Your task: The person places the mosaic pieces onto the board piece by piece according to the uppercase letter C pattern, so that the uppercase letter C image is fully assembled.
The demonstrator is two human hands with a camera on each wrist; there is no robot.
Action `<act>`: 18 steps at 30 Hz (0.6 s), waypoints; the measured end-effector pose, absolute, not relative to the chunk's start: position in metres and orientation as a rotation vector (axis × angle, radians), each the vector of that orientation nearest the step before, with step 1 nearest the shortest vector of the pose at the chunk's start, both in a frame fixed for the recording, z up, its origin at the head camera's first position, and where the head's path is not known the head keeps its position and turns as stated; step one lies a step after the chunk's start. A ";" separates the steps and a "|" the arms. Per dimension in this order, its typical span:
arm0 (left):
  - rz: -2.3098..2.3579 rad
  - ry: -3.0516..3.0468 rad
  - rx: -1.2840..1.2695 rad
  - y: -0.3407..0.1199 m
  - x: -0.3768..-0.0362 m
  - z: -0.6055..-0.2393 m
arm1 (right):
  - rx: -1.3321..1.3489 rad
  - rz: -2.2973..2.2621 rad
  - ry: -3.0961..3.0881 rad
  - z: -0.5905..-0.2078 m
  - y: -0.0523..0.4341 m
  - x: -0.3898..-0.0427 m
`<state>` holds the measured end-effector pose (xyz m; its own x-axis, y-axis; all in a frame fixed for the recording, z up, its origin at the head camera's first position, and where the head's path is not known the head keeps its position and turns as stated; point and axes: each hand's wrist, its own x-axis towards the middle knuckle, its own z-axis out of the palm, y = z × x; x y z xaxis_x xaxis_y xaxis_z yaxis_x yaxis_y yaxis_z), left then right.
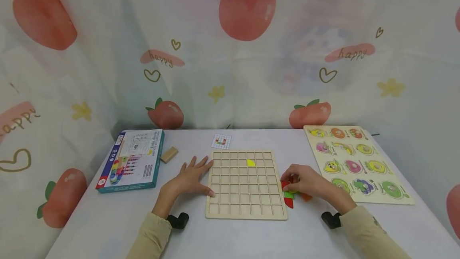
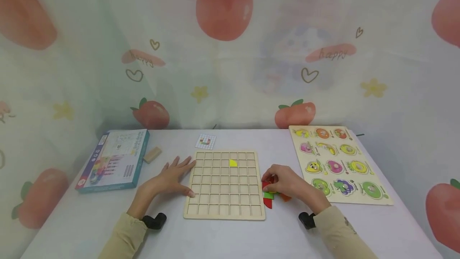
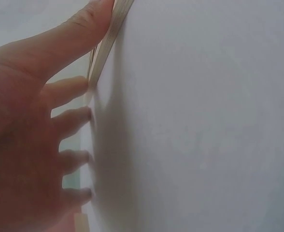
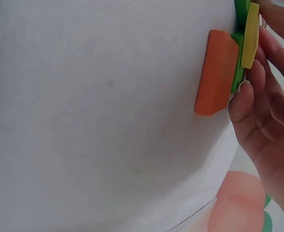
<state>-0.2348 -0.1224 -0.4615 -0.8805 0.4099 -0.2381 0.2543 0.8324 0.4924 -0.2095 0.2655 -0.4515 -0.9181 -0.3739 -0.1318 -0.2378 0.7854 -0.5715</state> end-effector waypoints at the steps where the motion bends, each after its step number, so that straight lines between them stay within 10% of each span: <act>1: 0.653 2.678 0.497 -0.123 -0.235 -0.462 | -0.472 -0.829 2.735 -0.451 0.265 -0.210; 18: 0.669 2.683 0.515 -0.125 -0.235 -0.464 | -0.502 -0.920 2.698 -0.445 0.261 -0.219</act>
<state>-0.2351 -0.1252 -0.4643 -0.8813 0.4166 -0.2230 0.2632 0.8247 0.5006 -0.2186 0.2612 -0.4445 -0.9103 -0.3961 -0.1200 -0.2403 0.7418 -0.6260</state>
